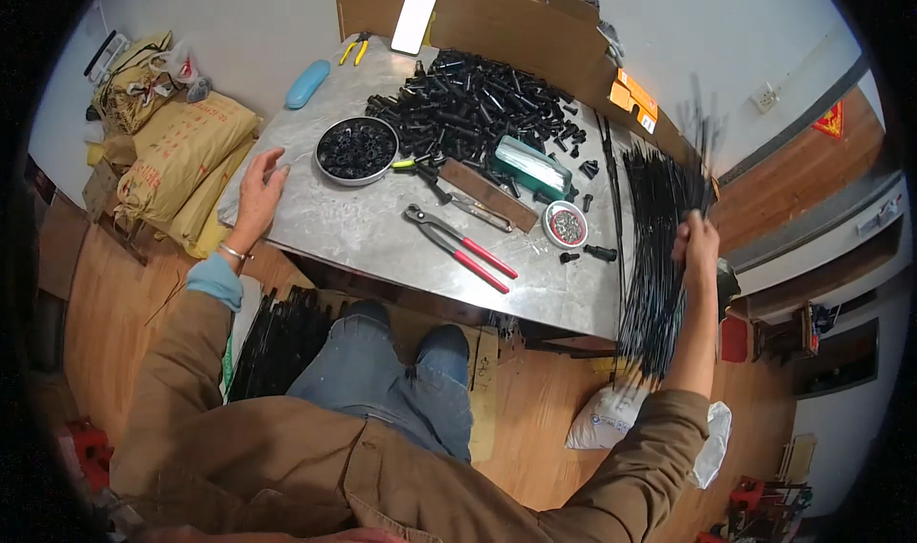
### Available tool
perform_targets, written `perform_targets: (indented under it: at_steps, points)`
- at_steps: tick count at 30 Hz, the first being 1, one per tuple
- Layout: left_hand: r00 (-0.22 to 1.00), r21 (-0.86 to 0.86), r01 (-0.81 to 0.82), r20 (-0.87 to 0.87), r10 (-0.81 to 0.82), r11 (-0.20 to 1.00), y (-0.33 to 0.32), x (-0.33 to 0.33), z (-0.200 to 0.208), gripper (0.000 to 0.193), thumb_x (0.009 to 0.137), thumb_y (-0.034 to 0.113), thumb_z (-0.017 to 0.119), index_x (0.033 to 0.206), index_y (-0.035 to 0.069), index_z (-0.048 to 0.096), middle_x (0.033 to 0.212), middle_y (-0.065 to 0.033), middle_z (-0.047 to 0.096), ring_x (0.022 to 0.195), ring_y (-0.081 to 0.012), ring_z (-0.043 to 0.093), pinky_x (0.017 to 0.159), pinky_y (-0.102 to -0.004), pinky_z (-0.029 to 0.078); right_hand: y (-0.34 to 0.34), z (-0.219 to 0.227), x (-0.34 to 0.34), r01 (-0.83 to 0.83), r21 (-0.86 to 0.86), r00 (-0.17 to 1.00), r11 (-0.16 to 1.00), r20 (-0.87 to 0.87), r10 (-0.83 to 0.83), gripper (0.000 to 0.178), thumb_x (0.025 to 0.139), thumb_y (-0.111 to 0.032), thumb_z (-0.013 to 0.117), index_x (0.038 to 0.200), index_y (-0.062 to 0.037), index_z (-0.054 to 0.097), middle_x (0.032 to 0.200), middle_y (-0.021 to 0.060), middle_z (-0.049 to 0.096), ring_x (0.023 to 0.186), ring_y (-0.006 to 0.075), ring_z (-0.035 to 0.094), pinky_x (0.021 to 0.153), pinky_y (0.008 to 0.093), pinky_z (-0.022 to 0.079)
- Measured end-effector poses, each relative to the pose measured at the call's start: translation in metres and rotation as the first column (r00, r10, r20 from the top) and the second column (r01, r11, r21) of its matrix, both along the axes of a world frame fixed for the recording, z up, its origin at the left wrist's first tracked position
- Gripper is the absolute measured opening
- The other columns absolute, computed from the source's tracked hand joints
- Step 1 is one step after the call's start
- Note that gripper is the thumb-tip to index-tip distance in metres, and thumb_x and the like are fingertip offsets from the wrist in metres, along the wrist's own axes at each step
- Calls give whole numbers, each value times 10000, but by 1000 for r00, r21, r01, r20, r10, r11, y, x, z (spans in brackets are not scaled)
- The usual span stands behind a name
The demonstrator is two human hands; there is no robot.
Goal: Assembling components by attaching small plastic clips and connectors to black rods and bundling them at a workstation.
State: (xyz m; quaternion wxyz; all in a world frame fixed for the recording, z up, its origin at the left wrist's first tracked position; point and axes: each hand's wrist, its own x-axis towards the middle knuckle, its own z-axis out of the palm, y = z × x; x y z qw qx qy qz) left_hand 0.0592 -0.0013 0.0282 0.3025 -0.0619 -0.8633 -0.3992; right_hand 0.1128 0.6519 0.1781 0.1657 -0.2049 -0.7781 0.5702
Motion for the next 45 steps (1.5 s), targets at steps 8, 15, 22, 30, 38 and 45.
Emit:
perform_targets:
  at_steps: [8, 15, 22, 30, 38, 45]
  points:
    - [916, 312, 281, 196, -351, 908, 65, 110, 60, 189, 919, 114, 542, 1035, -6, 632, 862, -54, 667, 815, -111, 621, 751, -254, 494, -43, 62, -23, -45, -118, 932, 992, -362, -1, 232, 981, -284, 465, 828, -110, 486, 616, -57, 376, 447, 48, 306, 402, 226, 251]
    - [731, 344, 547, 248, -636, 763, 122, 182, 73, 163, 923, 88, 542, 995, -16, 644, 872, -62, 672, 772, -122, 650, 688, -243, 515, -98, 124, 8, -263, -78, 628, 962, -771, 109, 217, 981, -252, 453, 916, -49, 496, 641, -25, 408, 485, 74, 323, 437, 241, 261]
    - [679, 318, 608, 265, -684, 727, 124, 220, 66, 166, 918, 82, 539, 988, -24, 646, 848, -89, 678, 788, -144, 671, 677, -254, 527, -173, 132, 52, -134, 99, 485, 986, -861, 152, 221, 985, -230, 435, 868, -55, 502, 646, -25, 438, 487, 67, 351, 448, 226, 258]
    - [697, 204, 631, 275, -662, 749, 103, 238, 40, 150, 894, 84, 552, 948, -22, 643, 765, -99, 671, 709, -153, 657, 657, -273, 521, -182, -67, 22, -28, 225, 693, 974, -698, 181, 125, 888, -108, 615, 886, -7, 541, 784, 8, 555, 725, 101, 492, 698, 254, 437]
    - [647, 367, 583, 331, -687, 725, 114, 217, 44, 161, 905, 98, 547, 958, -19, 644, 757, -79, 662, 706, -124, 635, 659, -265, 517, -176, 103, 25, -144, 306, 799, 941, -525, 293, 237, 933, -164, 536, 734, -42, 500, 596, 13, 444, 498, 82, 404, 439, 245, 339]
    - [312, 849, 451, 140, -940, 276, 155, 172, 90, 441, 975, 383, 449, 1129, -11, 572, 906, -88, 649, 839, -156, 630, 779, -285, 512, -255, 95, 56, -718, -178, 680, 673, 31, 733, 296, 911, -288, 591, 713, -108, 463, 566, -40, 434, 417, 59, 379, 372, 224, 317]
